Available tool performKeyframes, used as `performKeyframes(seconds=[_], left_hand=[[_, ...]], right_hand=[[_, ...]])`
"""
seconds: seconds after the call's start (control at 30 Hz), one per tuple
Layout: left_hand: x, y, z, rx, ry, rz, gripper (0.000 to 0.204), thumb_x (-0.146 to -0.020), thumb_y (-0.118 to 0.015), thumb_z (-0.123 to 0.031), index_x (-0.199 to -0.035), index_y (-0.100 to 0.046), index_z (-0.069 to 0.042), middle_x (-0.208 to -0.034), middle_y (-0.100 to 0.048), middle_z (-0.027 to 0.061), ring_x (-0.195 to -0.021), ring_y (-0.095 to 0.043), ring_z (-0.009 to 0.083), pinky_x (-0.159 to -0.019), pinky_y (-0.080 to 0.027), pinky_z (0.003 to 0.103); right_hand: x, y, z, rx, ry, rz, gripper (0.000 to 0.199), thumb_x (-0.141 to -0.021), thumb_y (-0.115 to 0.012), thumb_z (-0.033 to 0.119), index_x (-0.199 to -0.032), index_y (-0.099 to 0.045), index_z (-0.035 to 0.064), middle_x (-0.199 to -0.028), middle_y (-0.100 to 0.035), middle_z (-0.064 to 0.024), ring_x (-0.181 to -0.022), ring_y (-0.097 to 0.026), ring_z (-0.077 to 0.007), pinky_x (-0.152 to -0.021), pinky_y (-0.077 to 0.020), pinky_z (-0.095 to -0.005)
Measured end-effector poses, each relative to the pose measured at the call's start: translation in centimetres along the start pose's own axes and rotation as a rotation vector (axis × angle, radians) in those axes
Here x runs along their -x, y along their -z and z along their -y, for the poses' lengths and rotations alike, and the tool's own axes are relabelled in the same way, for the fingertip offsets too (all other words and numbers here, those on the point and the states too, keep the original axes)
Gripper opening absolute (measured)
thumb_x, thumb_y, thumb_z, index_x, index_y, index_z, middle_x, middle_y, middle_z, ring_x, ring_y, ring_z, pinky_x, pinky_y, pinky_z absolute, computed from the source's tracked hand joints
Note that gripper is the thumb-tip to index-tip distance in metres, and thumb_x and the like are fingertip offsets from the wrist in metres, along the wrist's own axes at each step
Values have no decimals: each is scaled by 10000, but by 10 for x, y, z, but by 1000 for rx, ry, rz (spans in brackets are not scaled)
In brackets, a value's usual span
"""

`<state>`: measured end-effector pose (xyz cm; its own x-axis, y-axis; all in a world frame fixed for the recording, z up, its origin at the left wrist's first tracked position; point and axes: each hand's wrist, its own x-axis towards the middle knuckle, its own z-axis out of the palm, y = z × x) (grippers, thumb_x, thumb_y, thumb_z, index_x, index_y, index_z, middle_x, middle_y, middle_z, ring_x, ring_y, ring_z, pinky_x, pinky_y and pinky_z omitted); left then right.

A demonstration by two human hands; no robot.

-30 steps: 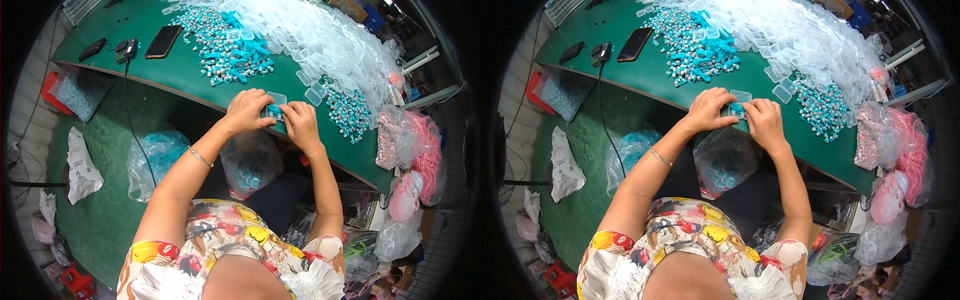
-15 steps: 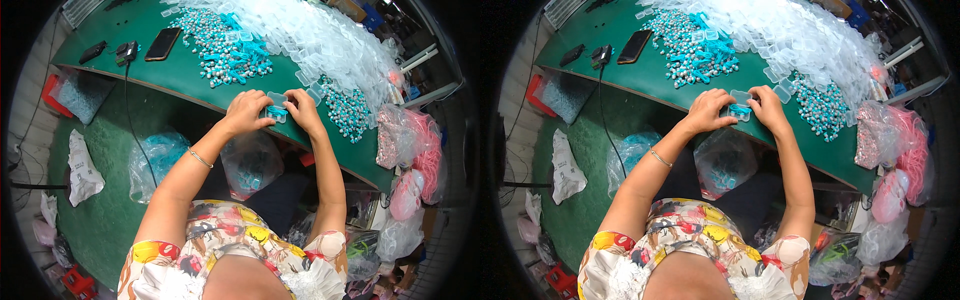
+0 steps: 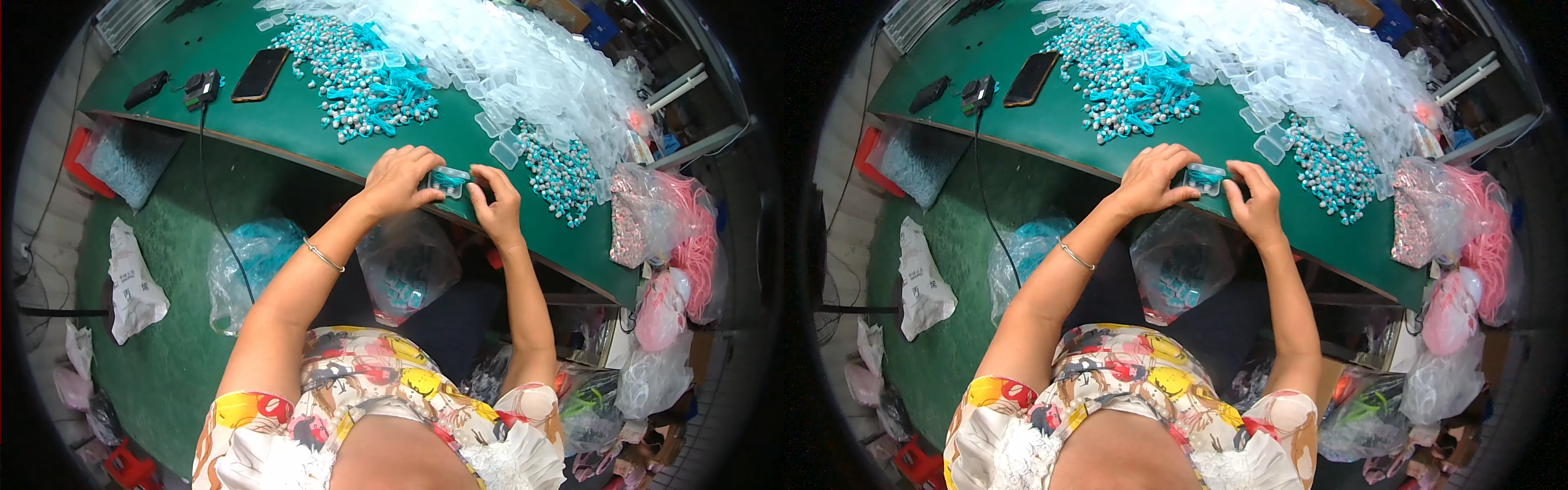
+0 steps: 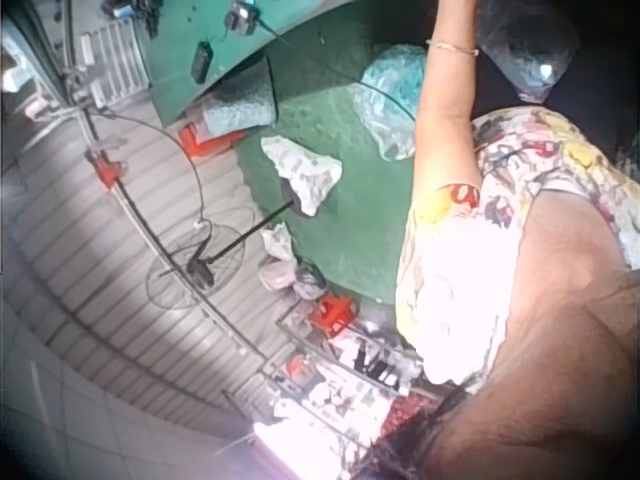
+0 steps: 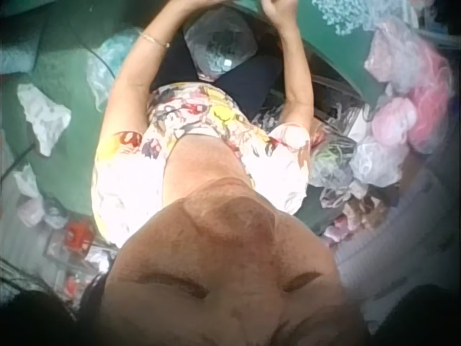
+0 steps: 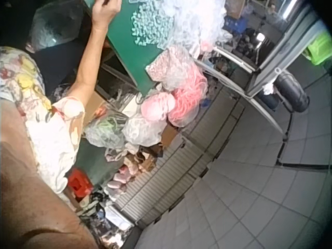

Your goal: The person sits at a green workbench and repeatedly picks up small teal and white beads, placing them into small clear plastic containers. They close each container and set it aside, continuing the process with a large pile of beads. The person also handles a bag of pink and white beads near the end of the clip.

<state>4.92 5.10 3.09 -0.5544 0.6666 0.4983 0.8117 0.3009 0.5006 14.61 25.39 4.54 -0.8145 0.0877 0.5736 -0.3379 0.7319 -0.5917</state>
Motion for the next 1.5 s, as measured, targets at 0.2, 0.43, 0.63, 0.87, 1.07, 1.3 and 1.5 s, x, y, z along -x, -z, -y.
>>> performKeyframes(seconds=[0.2, 0.43, 0.63, 0.87, 1.07, 1.3, 1.5], left_hand=[[0, 0, 0, 2, -10, -15, 475, -728, -799, -352, -1104, -634, -113, -1055, -625, 52, -993, -589, 280, -831, -448, 408], [4, 0, 0, -2, -22, -39, 478, -727, -799, -359, -1102, -640, -109, -1044, -631, 55, -985, -593, 280, -821, -448, 402], [-2, -9, 3, -2, -120, -74, 455, -787, -757, -396, -1116, -655, -99, -1078, -641, 89, -1012, -598, 304, -841, -469, 409], [-3, -3, -3, -35, -157, -74, 406, -762, -794, -247, -1089, -668, -43, -1047, -652, 125, -951, -617, 325, -808, -501, 401], [-7, -11, -4, -32, -168, -103, 414, -753, -804, -232, -1086, -656, -36, -1008, -655, 112, -904, -613, 303, -777, -491, 402], [15, -22, -14, -177, -12, -244, 362, -784, -808, -160, -1078, -660, -10, -980, -667, 130, -856, -602, 271, -769, -498, 367], [26, -36, -12, -165, 60, -299, 329, -792, -790, -147, -1076, -684, -19, -1058, -689, 124, -993, -616, 313, -900, -457, 417]], right_hand=[[15, -7, 4, 211, 34, -39, 187, -818, -636, 12, -992, -697, 42, -971, -684, -123, -909, -640, -325, -805, -500, -413], [25, -13, 12, 370, 125, -7, 244, -798, -644, 21, -1037, -678, 62, -986, -666, -87, -933, -618, -283, -811, -456, -406], [29, -8, 11, 534, 198, -1, 265, -733, -639, 44, -997, -646, 73, -956, -640, -69, -899, -601, -270, -786, -438, -426], [18, -3, 11, 227, 60, -78, 396, -771, -714, 140, -1155, -636, 78, -1070, -638, -114, -1012, -593, -319, -880, -465, -421], [7, -9, -11, 293, 171, 163, 477, -753, -785, 218, -1182, -608, 108, -1075, -609, -69, -1007, -588, -270, -849, -463, -407], [12, -19, -10, 278, 157, 78, 473, -721, -807, 227, -1133, -607, 107, -1016, -598, -46, -970, -589, -242, -793, -452, -390], [14, -22, -13, 264, 135, 40, 477, -691, -822, 228, -1092, -601, 94, -993, -582, -59, -960, -579, -253, -797, -448, -401]])
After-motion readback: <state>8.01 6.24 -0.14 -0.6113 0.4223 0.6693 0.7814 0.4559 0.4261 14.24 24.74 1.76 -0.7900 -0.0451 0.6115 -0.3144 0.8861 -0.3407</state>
